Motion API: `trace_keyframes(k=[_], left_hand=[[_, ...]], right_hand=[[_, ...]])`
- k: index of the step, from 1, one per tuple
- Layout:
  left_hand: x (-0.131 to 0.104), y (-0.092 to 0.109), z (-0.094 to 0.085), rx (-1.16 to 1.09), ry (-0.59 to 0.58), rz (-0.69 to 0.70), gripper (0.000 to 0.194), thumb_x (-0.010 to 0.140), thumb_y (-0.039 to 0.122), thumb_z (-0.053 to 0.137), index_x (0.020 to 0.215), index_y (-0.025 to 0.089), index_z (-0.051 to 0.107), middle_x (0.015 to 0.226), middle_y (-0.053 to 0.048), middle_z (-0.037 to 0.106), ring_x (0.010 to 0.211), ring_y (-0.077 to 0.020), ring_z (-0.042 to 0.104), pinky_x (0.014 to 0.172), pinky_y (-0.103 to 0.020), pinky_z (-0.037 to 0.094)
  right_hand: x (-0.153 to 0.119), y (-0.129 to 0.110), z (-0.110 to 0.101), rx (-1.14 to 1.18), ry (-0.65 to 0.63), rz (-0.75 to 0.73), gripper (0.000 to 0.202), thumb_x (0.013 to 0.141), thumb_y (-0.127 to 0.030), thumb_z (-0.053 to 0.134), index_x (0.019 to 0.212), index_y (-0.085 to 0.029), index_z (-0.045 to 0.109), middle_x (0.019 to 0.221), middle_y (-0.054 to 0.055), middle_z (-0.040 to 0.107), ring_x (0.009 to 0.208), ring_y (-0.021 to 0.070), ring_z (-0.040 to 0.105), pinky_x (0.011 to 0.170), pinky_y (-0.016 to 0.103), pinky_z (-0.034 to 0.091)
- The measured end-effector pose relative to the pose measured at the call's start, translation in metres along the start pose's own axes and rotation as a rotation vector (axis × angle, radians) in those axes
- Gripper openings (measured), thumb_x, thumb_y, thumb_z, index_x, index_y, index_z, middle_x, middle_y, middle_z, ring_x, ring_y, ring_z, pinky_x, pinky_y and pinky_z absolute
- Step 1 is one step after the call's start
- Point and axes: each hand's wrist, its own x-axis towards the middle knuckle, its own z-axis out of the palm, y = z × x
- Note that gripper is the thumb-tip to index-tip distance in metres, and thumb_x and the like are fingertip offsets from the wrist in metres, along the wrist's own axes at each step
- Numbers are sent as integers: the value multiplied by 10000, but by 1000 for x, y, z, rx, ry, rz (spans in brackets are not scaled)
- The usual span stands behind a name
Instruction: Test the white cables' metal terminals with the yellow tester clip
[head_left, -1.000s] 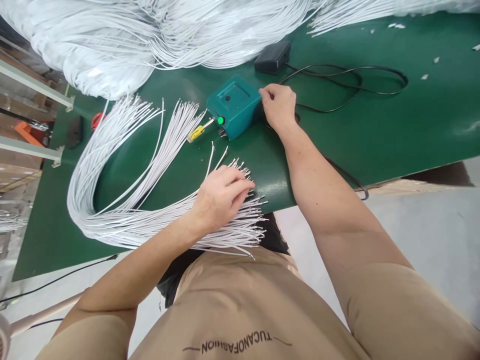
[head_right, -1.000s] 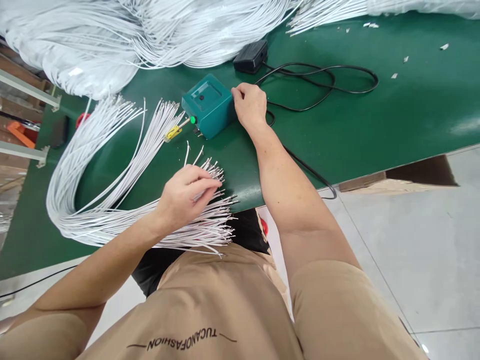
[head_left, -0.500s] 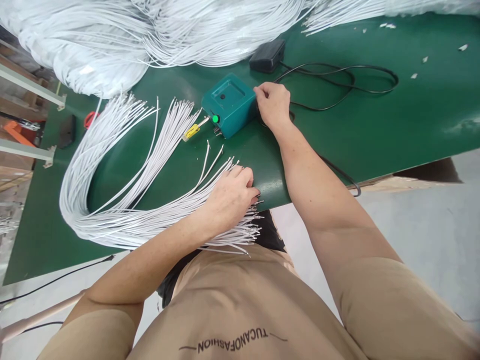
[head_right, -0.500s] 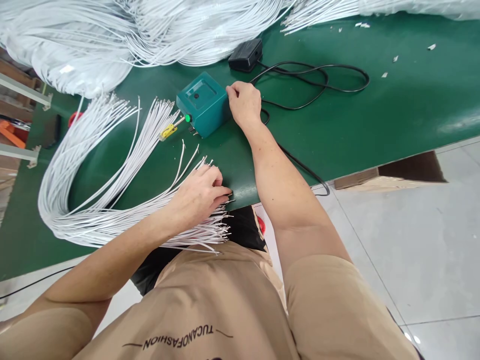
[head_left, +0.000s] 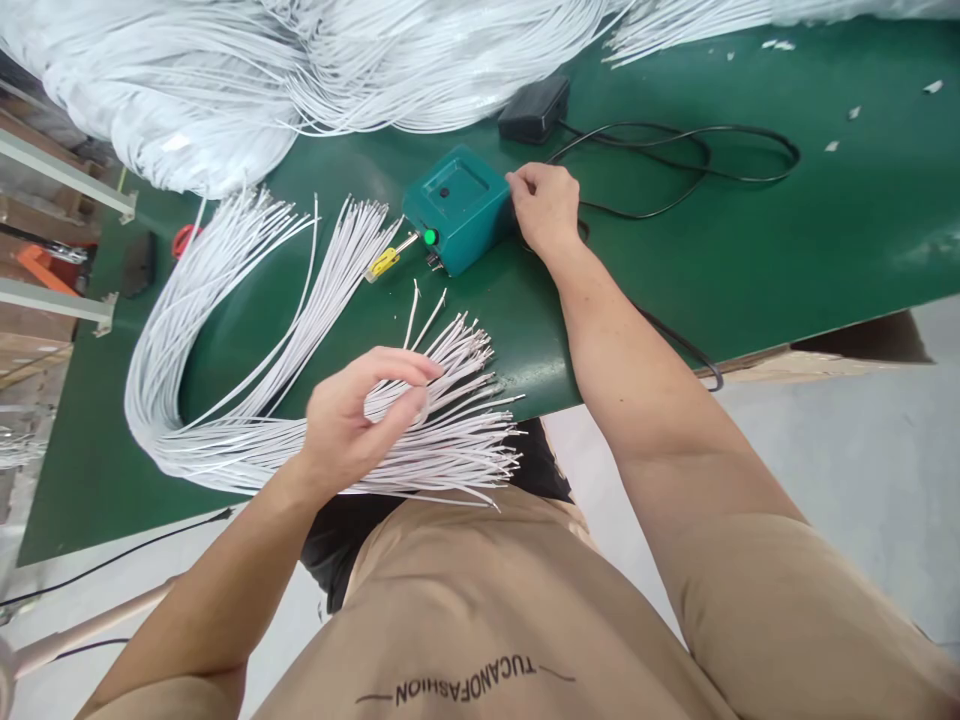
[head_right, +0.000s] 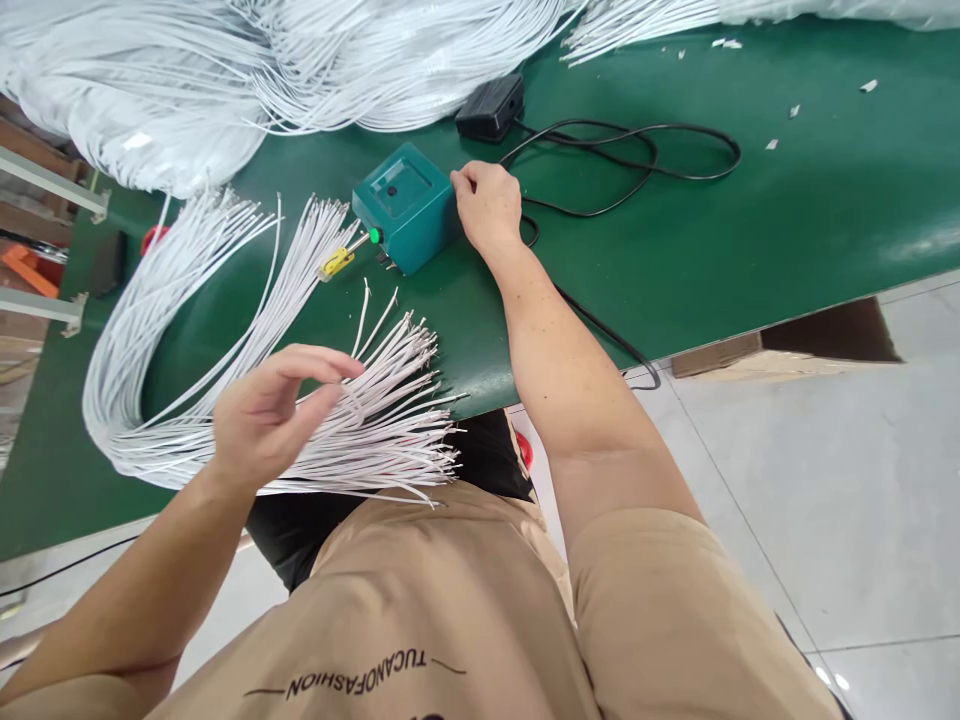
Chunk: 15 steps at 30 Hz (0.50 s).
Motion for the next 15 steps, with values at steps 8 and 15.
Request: trace_keyframes(k=[8, 15], left_hand=[[-17, -32, -62, -687, 603, -561, 85, 739, 199, 701, 727, 234, 623, 654, 48, 637, 638, -101, 579, 661, -282, 527], [-30, -56, -113, -716, 758, -595, 100, 698, 226, 659, 625, 292, 641, 765, 130, 704, 682, -82, 567, 600, -227, 498]], right_hand=[[1, 5, 3, 24, 14, -28, 338, 901, -287, 561, 587, -229, 451, 664, 32, 565, 697, 203, 569, 794, 381, 452], [-2, 2, 0, -14, -7, -23, 340, 909, -251, 515, 581, -213, 434, 620, -8, 448, 665, 153, 500, 770, 326, 418]])
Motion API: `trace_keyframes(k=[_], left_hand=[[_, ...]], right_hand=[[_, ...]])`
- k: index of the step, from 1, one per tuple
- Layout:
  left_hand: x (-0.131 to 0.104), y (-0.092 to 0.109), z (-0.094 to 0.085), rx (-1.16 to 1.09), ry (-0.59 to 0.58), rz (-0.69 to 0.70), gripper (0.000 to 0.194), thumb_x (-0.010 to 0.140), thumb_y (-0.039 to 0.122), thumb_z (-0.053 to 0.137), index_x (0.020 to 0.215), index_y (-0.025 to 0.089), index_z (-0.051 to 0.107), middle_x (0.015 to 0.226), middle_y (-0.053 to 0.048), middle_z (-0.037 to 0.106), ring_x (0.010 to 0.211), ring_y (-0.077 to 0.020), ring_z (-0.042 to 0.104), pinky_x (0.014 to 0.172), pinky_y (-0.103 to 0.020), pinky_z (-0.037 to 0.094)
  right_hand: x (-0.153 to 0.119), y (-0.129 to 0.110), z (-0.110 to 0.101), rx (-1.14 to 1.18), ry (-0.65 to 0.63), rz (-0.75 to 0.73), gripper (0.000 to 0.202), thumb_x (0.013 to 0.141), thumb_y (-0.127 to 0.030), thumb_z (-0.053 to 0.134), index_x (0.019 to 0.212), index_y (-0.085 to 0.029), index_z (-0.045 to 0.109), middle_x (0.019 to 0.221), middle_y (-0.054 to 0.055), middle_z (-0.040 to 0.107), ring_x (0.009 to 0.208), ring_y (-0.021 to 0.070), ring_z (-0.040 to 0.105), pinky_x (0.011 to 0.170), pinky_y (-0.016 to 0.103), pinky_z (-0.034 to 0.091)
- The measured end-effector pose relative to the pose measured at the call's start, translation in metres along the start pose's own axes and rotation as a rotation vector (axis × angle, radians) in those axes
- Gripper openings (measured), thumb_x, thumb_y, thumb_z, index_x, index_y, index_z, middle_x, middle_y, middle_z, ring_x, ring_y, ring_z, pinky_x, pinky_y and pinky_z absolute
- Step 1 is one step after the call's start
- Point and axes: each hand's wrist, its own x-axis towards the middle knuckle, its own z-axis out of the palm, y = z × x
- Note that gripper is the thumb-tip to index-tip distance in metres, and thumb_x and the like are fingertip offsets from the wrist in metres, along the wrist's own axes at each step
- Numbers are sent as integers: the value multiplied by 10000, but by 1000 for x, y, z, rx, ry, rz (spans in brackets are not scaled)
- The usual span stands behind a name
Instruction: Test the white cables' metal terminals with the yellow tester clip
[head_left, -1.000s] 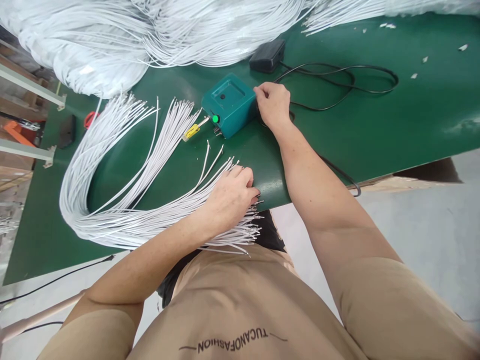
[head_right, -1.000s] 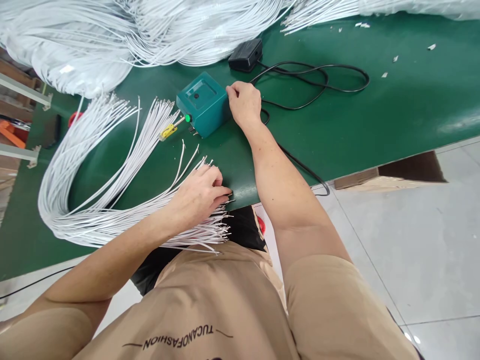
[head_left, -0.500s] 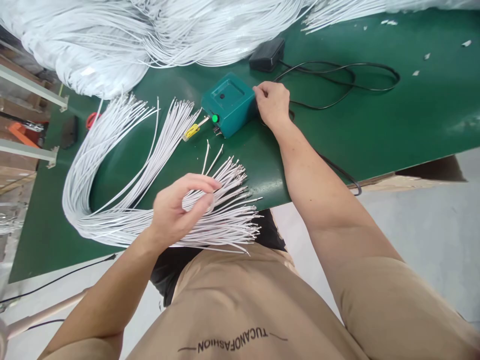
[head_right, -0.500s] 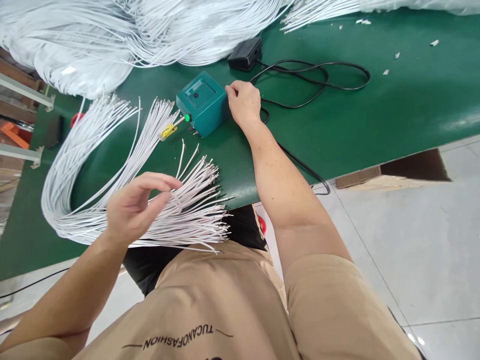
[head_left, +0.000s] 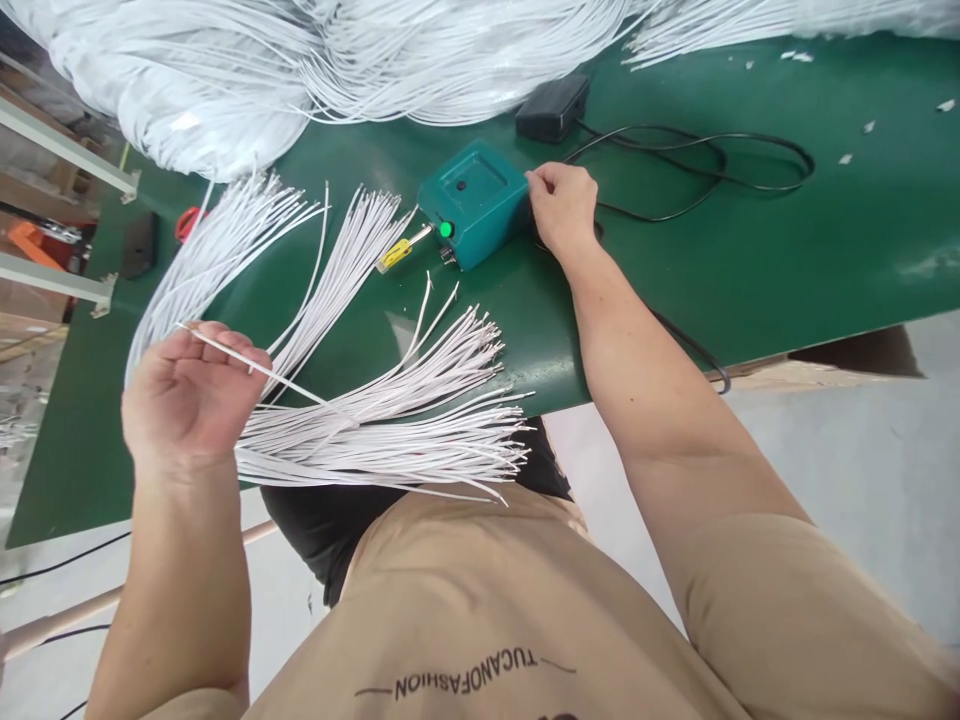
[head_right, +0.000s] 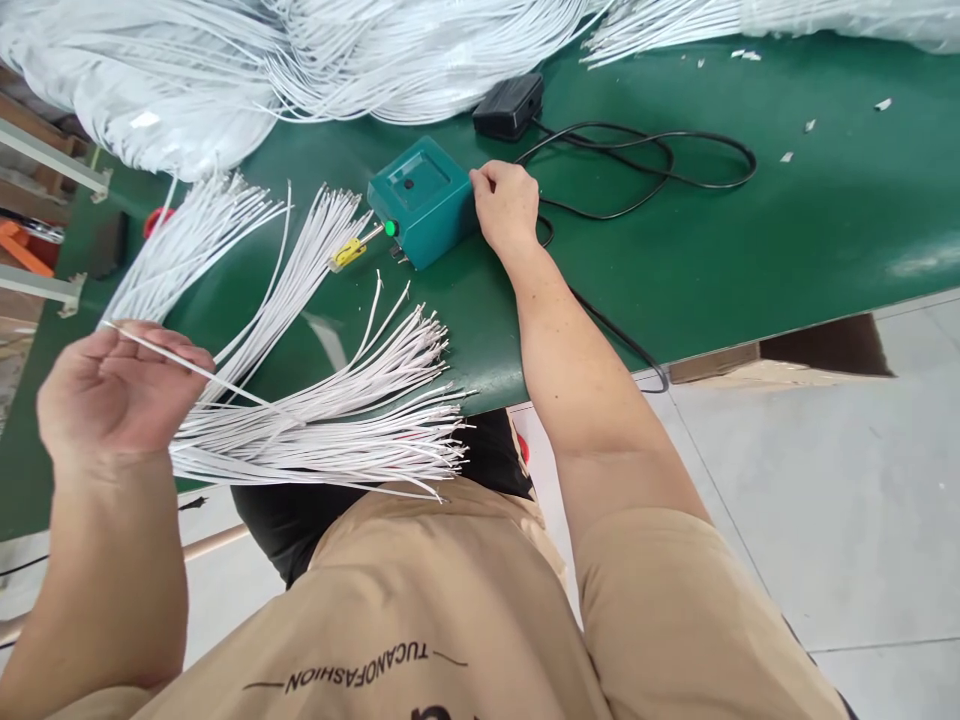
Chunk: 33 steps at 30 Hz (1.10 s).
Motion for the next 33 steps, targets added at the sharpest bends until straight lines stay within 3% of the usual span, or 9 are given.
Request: trace_keyframes(k=[4, 10, 16, 23, 28, 33], left_hand=[[2, 4, -3, 20, 106, 110, 147, 714, 257, 705, 602, 337, 651, 787, 173, 710, 711, -71, 579, 596, -205, 499], [2, 9, 5, -76, -40, 21, 138, 724, 231, 751, 667, 310, 653, 706, 168, 678, 597, -24, 527, 609, -139, 496], [7, -15, 39, 14, -206, -249, 100, 780, 218, 743, 799, 238, 647, 691, 79, 592, 649, -41, 564, 655, -195, 509], [0, -35, 63, 214, -342, -225, 262, 652, 178, 816, 875, 190, 678, 802, 19, 624, 719, -75, 619, 676, -198, 513], [21, -32, 63, 243, -226, -3, 320, 621, 222, 852, 916, 244, 729, 728, 32, 656, 693, -99, 607, 640, -246, 500], [64, -23, 67, 171, -250, 156, 310, 673, 132, 818, 941, 213, 684, 656, 45, 633, 704, -107, 575, 590, -250, 407]], right_hand=[[-1, -6, -3, -11, -11, 32, 354, 902, -230, 536, 572, -225, 410, 622, -13, 458, 644, 132, 428, 735, 288, 381], [-2, -9, -6, -45, -46, 65, 386, 918, -229, 521, 560, -226, 375, 632, -27, 453, 638, 114, 378, 687, 272, 315], [-3, -4, -4, -13, -20, 18, 339, 905, -239, 505, 579, -221, 413, 637, -12, 465, 645, 127, 390, 695, 283, 319], [-2, -3, -3, -31, -26, 19, 315, 912, -240, 508, 605, -220, 436, 653, -12, 497, 657, 122, 382, 701, 275, 326], [-1, -1, 0, -31, -28, 32, 353, 914, -229, 521, 577, -231, 418, 624, -26, 446, 640, 119, 376, 689, 281, 316], [-1, -2, -1, -27, -19, 19, 347, 905, -206, 512, 569, -232, 428, 603, -32, 440, 617, 116, 362, 664, 276, 314]])
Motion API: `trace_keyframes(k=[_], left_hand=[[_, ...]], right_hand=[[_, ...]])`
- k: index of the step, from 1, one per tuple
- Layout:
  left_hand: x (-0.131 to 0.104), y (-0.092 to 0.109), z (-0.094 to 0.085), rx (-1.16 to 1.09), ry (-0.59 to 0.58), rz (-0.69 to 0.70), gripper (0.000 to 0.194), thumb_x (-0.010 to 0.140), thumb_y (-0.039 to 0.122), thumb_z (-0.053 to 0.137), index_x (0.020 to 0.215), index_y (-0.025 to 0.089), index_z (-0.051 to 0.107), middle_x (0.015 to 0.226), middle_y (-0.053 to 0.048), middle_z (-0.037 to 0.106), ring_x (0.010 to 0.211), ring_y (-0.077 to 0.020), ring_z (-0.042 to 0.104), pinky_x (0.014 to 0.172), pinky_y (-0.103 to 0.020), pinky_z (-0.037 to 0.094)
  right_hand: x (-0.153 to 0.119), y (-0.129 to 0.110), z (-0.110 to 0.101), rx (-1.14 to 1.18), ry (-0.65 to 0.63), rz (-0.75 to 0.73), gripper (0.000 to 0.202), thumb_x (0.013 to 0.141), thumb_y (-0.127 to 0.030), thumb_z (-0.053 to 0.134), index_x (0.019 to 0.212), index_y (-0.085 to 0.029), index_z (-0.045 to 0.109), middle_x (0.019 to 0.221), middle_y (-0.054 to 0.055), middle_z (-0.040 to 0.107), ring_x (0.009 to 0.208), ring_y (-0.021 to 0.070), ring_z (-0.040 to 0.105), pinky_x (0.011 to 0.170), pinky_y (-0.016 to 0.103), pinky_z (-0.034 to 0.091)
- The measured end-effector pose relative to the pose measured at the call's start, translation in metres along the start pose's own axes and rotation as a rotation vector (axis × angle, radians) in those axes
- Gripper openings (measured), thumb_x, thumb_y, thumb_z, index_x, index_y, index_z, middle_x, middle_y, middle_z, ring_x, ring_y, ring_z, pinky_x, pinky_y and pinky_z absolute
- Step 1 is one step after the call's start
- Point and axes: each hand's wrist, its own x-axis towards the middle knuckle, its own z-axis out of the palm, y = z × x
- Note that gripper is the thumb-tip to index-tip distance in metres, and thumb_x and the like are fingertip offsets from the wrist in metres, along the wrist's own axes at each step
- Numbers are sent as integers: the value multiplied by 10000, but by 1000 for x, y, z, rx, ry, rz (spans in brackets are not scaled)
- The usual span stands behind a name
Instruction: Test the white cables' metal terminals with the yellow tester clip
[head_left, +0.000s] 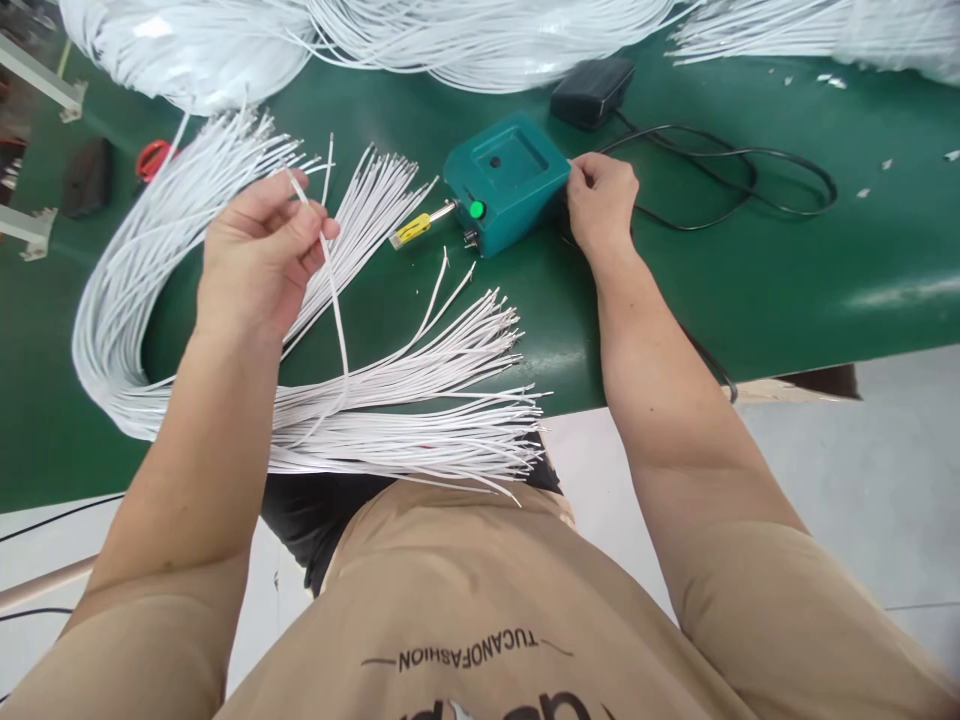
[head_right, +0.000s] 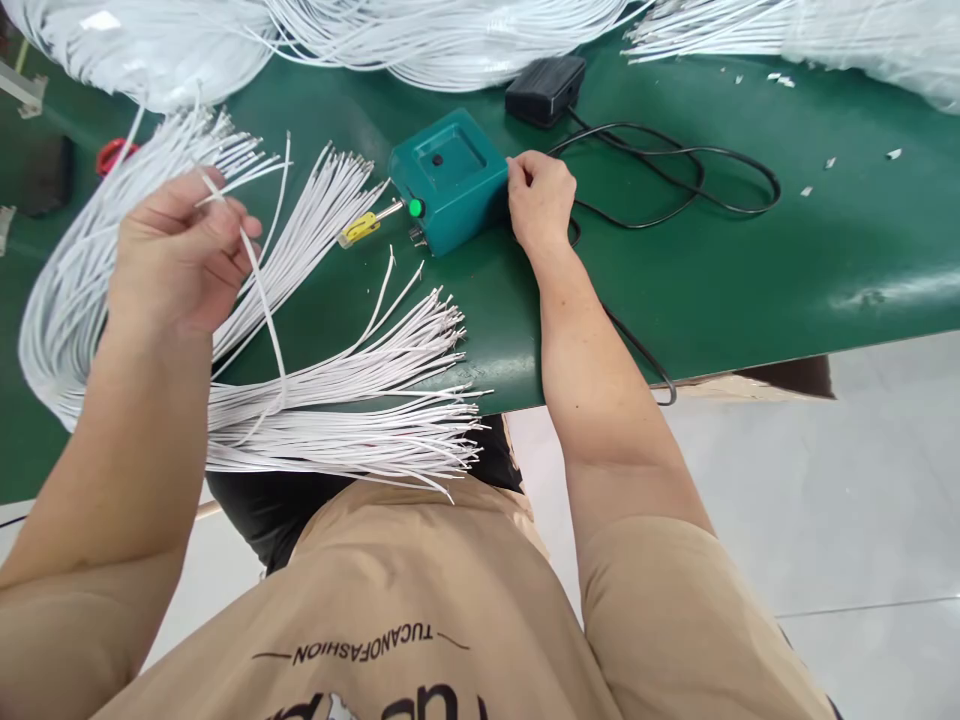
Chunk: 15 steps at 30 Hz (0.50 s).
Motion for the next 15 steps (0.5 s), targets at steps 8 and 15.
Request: trace_keyframes(k=[8, 15], left_hand=[[45, -24, 6, 91, 57, -89, 360, 837, -49, 596, 1117, 167, 526, 673, 100, 642, 700, -74, 613, 643, -211, 388], [48, -51, -3, 14, 16, -168, 398, 763, -14, 692, 1087, 177, 562, 642, 89, 604, 693, -64, 562, 651, -213, 355]], right_hand=[[0, 5, 1, 44, 5, 4, 275, 903, -236, 490, 628, -240, 478, 625, -6, 508, 659, 137, 409, 709, 284, 345], [-22, -61, -13, 245, 225, -354, 245, 959, -227, 423, 784, -232, 595, 792, 53, 621, 807, 168, 590, 846, 288, 449]])
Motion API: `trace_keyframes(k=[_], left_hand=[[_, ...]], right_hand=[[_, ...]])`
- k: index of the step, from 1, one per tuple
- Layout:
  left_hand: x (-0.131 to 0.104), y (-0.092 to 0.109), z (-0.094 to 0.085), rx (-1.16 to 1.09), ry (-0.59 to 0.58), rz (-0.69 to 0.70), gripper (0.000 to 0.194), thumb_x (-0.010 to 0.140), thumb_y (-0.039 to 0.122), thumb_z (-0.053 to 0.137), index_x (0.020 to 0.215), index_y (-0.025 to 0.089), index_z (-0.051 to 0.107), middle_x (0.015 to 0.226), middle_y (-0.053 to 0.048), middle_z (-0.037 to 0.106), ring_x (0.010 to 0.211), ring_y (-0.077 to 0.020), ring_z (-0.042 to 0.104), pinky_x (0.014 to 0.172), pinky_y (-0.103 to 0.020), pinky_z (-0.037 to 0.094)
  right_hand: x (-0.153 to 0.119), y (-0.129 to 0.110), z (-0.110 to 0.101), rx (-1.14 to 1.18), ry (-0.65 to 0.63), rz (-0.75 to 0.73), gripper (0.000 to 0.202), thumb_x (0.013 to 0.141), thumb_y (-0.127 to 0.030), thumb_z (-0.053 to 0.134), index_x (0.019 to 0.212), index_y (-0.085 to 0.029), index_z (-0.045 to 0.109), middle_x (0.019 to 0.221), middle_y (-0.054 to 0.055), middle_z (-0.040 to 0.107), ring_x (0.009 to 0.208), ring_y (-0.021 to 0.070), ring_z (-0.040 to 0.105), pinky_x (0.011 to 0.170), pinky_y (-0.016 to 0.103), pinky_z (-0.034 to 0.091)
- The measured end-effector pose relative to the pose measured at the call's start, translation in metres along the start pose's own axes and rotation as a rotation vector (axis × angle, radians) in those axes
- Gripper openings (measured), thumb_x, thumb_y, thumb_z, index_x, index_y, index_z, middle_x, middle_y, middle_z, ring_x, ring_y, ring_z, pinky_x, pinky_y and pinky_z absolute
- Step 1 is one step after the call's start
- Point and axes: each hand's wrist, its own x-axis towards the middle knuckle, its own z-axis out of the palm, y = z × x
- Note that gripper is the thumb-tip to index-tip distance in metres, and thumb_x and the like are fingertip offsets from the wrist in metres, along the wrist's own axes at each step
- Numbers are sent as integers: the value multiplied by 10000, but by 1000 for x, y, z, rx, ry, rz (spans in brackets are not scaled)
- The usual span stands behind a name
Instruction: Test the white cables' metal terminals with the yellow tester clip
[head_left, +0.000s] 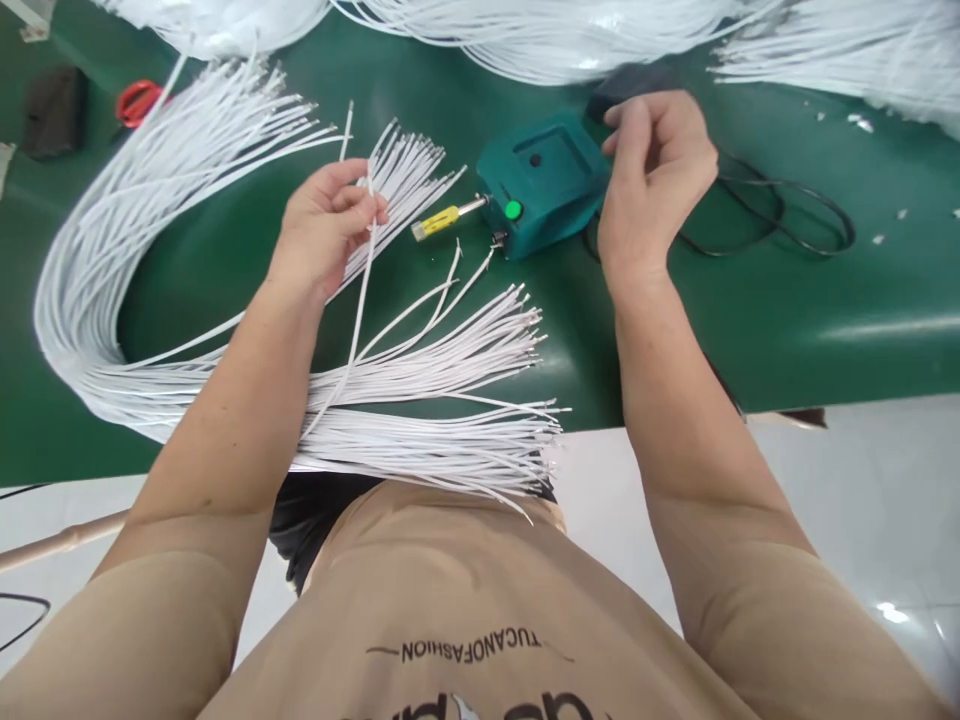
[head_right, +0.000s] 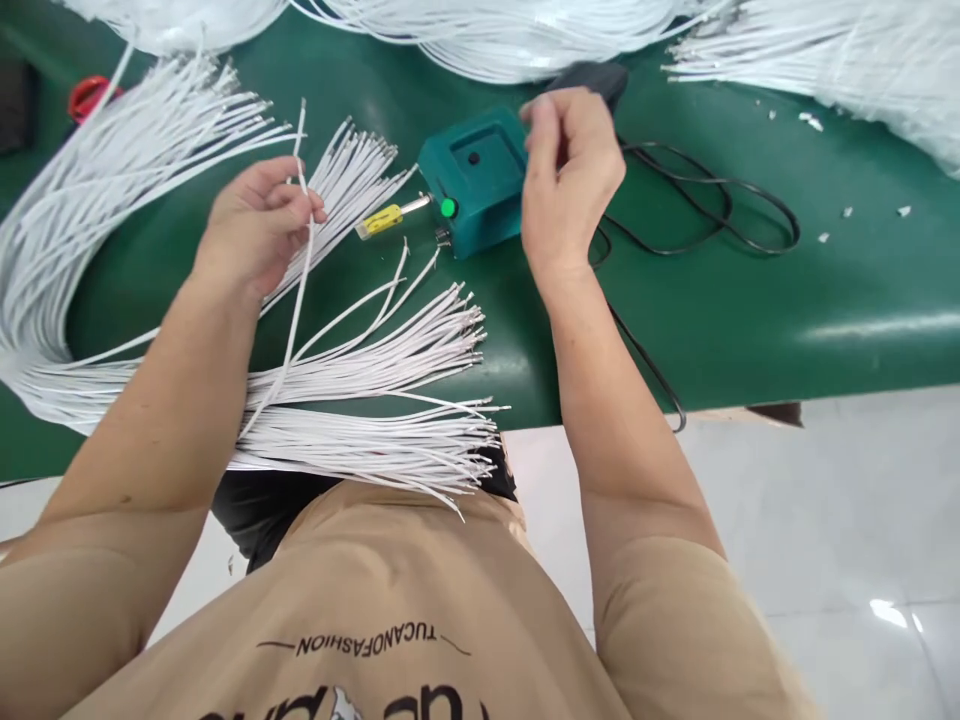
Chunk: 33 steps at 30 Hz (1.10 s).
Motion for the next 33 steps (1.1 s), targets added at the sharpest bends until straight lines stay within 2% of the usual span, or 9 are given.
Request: trace_keyframes(k=[3, 5, 7, 10, 13, 16, 19, 27, 33], left_hand=[[-2, -3, -2, -52, -45, -30, 351, 738, 50, 712, 1033, 198, 593, 651, 56, 601, 654, -80, 552, 639, -232, 377], [-3, -2, -2, -77, -88, -28, 374, 707, 117, 739, 1042, 205, 599, 711, 24, 628, 668, -97, 579, 646, -247, 412], [-4, -1, -2, -73, -131, -38, 418, 690, 176, 754, 1075, 205, 594, 756, 6, 646, 678, -102, 593, 652, -249, 435], [-6, 0, -2, -63, -155, -60, 474, 694, 224, 749, 1137, 201, 582, 789, -3, 666, 677, -94, 598, 630, -230, 440], [-8, 2, -2, -78, -197, -60, 514, 711, 238, 745, 1192, 204, 568, 802, -5, 676, 691, -90, 607, 627, -217, 444], [-11, 2, -1, -95, -230, -49, 564, 730, 253, 750, 1254, 215, 543, 806, -6, 680, 714, -98, 616, 655, -226, 461], [-14, 3, 2, -76, -239, -40, 607, 745, 275, 751, 1304, 232, 519, 785, -3, 678, 710, -111, 622, 683, -254, 478], [-19, 2, 10, -1, -269, 2, 709, 732, 359, 776, 1362, 215, 484, 771, -22, 679, 738, -156, 660, 746, -315, 512], [-20, 3, 11, -56, -249, -12, 724, 706, 274, 801, 1353, 201, 486, 736, 6, 671, 778, -161, 676, 841, -350, 532]], right_hand=[[6, -39, 22, 101, -323, -88, 229, 926, -204, 491, 749, -221, 636, 799, 27, 655, 836, 166, 625, 821, 292, 469], [10, -53, 42, 125, -490, -42, 174, 893, -209, 529, 786, -214, 666, 829, 15, 671, 807, 161, 631, 772, 293, 482], [12, -57, 65, 164, -580, 69, 154, 874, -224, 537, 856, -217, 689, 845, 11, 678, 722, 142, 619, 700, 284, 496], [9, -55, 90, 271, -625, 236, 189, 858, -212, 517, 899, -215, 701, 778, -2, 660, 541, 94, 550, 570, 256, 485], [-1, -55, 100, 390, -656, 377, 205, 845, -185, 503, 883, -203, 703, 702, -18, 615, 431, 61, 474, 466, 229, 438], [-10, -59, 100, 480, -677, 485, 170, 841, -193, 533, 868, -195, 701, 665, -28, 575, 404, 55, 451, 401, 214, 401], [-14, -62, 99, 556, -694, 538, 137, 852, -282, 590, 859, -199, 699, 641, -35, 553, 403, 55, 430, 364, 206, 377], [-17, -54, 99, 627, -725, 652, 340, 814, -540, 657, 769, -204, 684, 588, -34, 534, 390, 60, 405, 354, 219, 376], [-19, -58, 98, 700, -716, 741, 413, 761, -609, 682, 708, -199, 661, 597, -24, 539, 401, 61, 395, 352, 225, 388]])
